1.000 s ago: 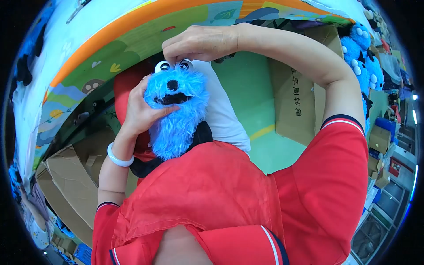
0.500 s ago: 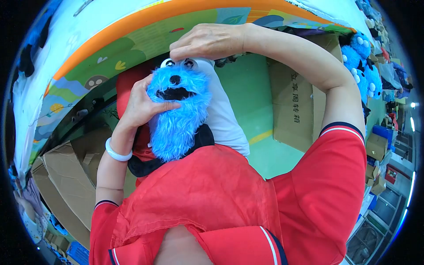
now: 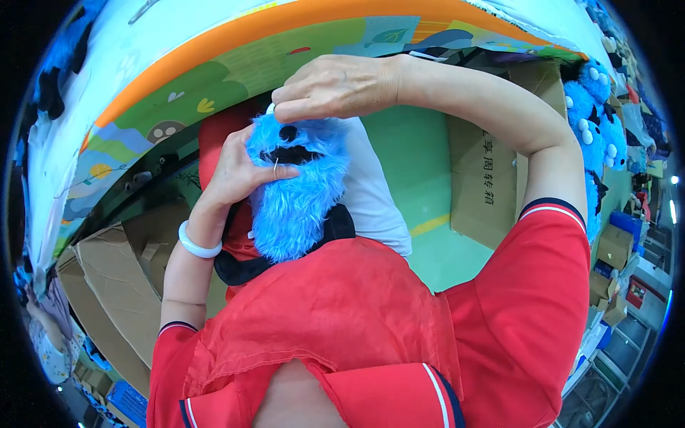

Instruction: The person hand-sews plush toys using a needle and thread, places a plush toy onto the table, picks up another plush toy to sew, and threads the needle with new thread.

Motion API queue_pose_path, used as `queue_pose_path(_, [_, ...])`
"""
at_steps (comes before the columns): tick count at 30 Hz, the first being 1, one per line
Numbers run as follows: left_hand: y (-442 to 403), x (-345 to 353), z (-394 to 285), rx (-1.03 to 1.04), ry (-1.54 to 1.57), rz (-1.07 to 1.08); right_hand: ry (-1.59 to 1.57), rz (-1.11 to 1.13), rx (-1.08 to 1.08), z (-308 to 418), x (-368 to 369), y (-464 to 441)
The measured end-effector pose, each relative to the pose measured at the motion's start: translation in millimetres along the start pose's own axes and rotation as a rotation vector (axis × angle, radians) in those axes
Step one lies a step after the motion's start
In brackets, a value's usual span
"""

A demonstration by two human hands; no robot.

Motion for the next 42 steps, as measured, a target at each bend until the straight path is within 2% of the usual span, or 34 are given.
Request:
queue_pose_path(7, [1.4,-1.0,1.9,0.0,-0.088,0.017,0.039,-0.075,0.014,8.5,8.6,-2.4])
queue_pose_path(12, [-1.9,-6.5,2.1,-0.017,0.064,-0.066,0.117,-0.061,0.133,0.0,5.1,-3.6])
queue_pose_path(16, [-1.3,-18.8,-2.7,0.001,0.045,-0.128,0.312,-0.41,0.175,30.4,-18.3,-12.6])
queue_pose_path(22, [0.6,-22.2,1.4,0.003,-0.124,-0.142,0.475,-0.341,0.173,47.8,13.8,-34.0])
queue_pose_path(27, [3.4,-22.6,0.8,0.061,-0.207,-0.208,0.366,-0.52,0.124,64.0,7.5,-42.7])
queue_pose_path(31, [3.9,-21.8,-0.5,0.06,-0.231,-0.214,0.27,-0.642,0.4,42.8,12.9,-33.7])
queue_pose_path(32, [3.5,-21.4,-1.5,0.064,-0.23,-0.211,0.275,-0.641,0.401,45.1,10.5,-33.5])
queue_pose_path(36, [6.2,-21.6,-0.8,0.067,-0.24,-0.225,-0.597,-0.956,0.675,47.0,-10.8,-20.9])
queue_pose_path(37, [6.9,-21.7,-0.1,0.067,-0.235,-0.226,-0.871,-1.073,0.632,50.8,-20.3,-14.8])
queue_pose_path(39, [5.9,-24.2,4.0,0.009,-0.182,-0.222,-1.33,-1.385,0.365,63.9,-50.0,-4.3])
queue_pose_path(41, [7.3,-23.7,8.1,-0.057,-0.128,-0.218,-1.395,-1.394,0.12,88.1,-80.3,2.4])
queue_pose_path(42, [10.2,-21.9,7.9,-0.062,-0.128,-0.212,-1.394,-1.401,0.126,89.6,-78.6,3.8])
Point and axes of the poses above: each hand's wrist, its own y-axis away from the middle knuckle, its own x-axis out of the palm, z = x × y, the point moved 5 cm from there along -y, towards the middle knuckle, and after that the axes turned 2 degrees about y, right-handed, at the moved point
